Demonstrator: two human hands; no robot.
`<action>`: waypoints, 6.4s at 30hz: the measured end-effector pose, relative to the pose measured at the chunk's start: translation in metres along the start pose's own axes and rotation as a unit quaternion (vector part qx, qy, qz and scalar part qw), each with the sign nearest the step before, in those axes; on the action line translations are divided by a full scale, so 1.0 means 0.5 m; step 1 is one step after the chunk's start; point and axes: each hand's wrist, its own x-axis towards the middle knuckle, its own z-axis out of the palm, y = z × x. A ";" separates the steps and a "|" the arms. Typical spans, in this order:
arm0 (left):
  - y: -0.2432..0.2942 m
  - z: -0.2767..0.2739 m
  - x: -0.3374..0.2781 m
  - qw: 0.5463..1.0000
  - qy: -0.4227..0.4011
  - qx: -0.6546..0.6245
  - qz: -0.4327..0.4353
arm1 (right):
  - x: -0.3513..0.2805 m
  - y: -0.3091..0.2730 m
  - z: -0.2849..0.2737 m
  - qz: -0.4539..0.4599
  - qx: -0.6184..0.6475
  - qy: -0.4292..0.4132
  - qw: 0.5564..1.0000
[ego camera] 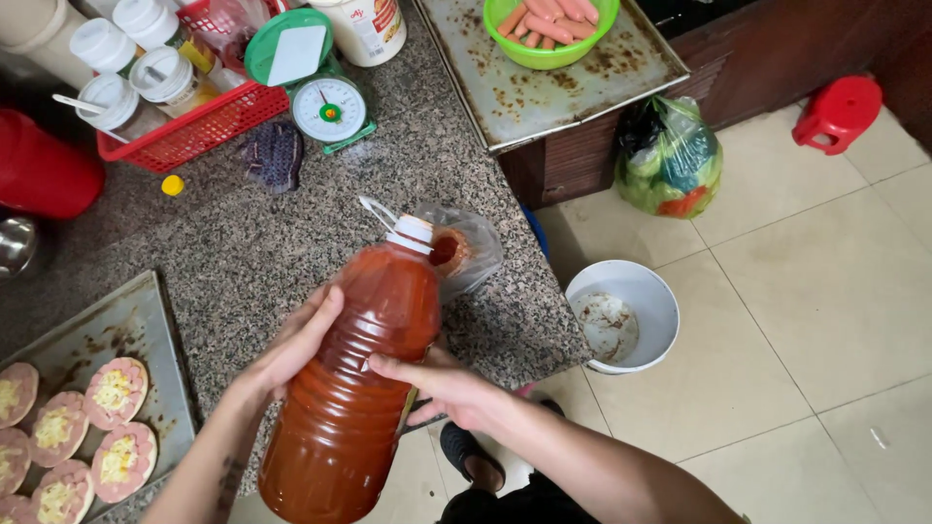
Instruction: Applying chili sauce to mini breads topped with ham and cheese using a piping bag.
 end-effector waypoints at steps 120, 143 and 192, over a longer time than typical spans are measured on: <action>0.206 -0.363 -0.118 0.824 0.232 0.431 0.287 | 0.367 -0.133 0.147 -0.434 -0.359 0.066 0.824; 0.199 -0.374 -0.104 0.770 0.193 0.561 0.233 | 0.347 -0.160 0.178 -0.294 -0.426 0.103 0.849; -0.287 -0.612 0.254 0.884 0.263 -0.159 0.353 | 0.821 -0.260 0.336 -0.399 -0.301 0.056 0.864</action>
